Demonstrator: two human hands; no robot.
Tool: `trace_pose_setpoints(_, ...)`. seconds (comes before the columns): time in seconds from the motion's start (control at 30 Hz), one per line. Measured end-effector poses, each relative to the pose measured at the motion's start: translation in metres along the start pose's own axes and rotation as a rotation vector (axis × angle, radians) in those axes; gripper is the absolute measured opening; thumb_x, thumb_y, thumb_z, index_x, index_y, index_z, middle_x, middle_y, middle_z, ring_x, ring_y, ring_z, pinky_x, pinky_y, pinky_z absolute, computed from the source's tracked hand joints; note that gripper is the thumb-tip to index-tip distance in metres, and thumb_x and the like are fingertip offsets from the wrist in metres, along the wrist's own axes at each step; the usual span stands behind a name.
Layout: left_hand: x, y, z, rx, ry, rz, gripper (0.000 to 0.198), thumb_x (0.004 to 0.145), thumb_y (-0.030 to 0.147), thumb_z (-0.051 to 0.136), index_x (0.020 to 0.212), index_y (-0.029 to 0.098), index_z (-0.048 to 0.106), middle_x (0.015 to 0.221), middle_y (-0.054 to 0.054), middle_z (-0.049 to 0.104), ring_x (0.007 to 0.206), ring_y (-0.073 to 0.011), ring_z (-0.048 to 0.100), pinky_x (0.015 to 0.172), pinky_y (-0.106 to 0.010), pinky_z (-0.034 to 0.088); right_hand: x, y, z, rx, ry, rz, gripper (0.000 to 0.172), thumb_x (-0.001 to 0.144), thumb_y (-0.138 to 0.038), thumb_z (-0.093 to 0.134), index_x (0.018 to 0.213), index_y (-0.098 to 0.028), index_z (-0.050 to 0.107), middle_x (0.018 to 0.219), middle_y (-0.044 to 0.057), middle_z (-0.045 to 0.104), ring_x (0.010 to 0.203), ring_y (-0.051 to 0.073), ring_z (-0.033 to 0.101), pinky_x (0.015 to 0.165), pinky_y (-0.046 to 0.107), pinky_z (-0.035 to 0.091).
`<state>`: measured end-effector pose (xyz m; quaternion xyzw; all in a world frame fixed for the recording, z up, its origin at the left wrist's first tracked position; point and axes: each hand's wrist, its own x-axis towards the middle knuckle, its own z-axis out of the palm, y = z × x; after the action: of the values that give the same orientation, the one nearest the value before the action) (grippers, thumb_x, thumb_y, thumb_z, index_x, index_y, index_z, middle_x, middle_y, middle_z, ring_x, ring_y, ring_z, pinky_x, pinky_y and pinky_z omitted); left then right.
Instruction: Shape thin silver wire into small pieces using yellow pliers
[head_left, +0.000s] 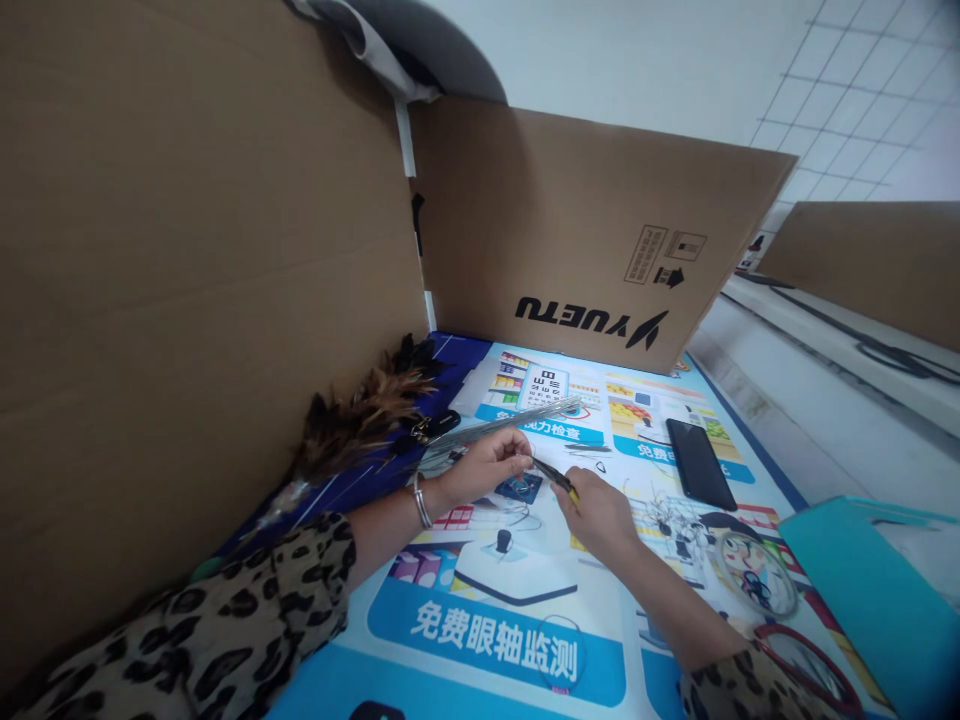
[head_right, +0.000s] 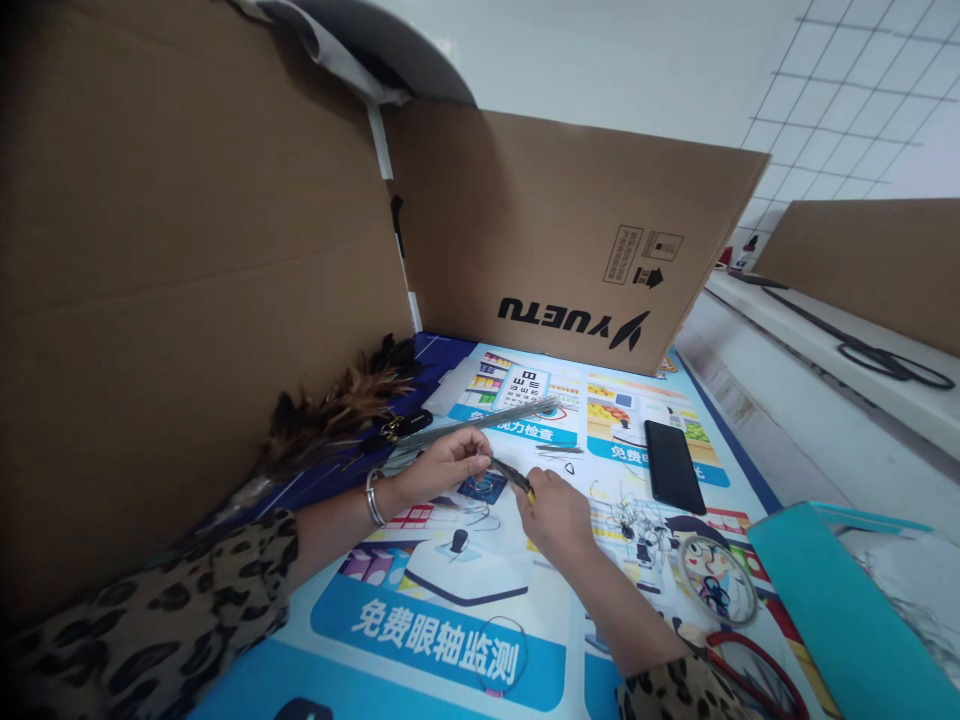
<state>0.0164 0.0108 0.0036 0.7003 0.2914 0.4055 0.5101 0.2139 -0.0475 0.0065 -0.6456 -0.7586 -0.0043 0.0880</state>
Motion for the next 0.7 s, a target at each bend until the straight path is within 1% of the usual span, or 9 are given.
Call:
trace_pose_setpoints(0.2,0.0002,0.004,0.0001,-0.037,-0.015,-0.002,0.016,0.08,0.029,0.051,0.086,0.014,0.049,0.072,0.001,0.049,0.062,-0.0077,0.047,0.058,-0.021,0.039,0.0,0.0005,0.0005,0.012,0.015,0.014,0.031,0.087,-0.047,0.029,0.087,-0.022,0.047,0.082,0.001,0.057,0.073,0.014,0.052,0.056,0.023,0.025)
trace_pose_setpoints(0.37,0.0,0.0061,0.0,-0.049,-0.03,-0.013,0.017,0.08,0.03,0.052,0.085,0.014,0.049,0.073,0.001,0.049,0.06,-0.0072,0.047,0.057,-0.021,0.039,0.001,-0.0006,-0.0014,0.014,-0.007,0.032,0.031,0.087,-0.046,0.029,0.087,-0.022,0.048,0.082,0.002,0.057,0.072,0.014,0.052,0.055,0.023,0.025)
trace_pose_setpoints(0.57,0.0004,0.0025,0.0,-0.018,-0.006,-0.005,0.016,0.08,0.03,0.05,0.083,0.014,0.05,0.071,0.001,0.05,0.061,-0.0079,0.047,0.058,-0.021,0.039,0.0006,-0.0007,-0.0015,0.019,-0.001,0.026,0.031,0.087,-0.046,0.029,0.087,-0.022,0.048,0.082,0.001,0.058,0.074,0.014,0.053,0.056,0.023,0.025)
trace_pose_setpoints(0.7,0.0009,0.0006,-0.0001,-0.018,-0.012,0.004,0.015,0.081,0.029,0.049,0.083,0.014,0.05,0.072,0.0,0.051,0.062,-0.0082,0.047,0.059,-0.022,0.039,0.0006,-0.0006,-0.0005,0.016,0.0,0.025,0.031,0.087,-0.047,0.029,0.088,-0.022,0.048,0.082,0.002,0.058,0.074,0.014,0.053,0.057,0.023,0.026)
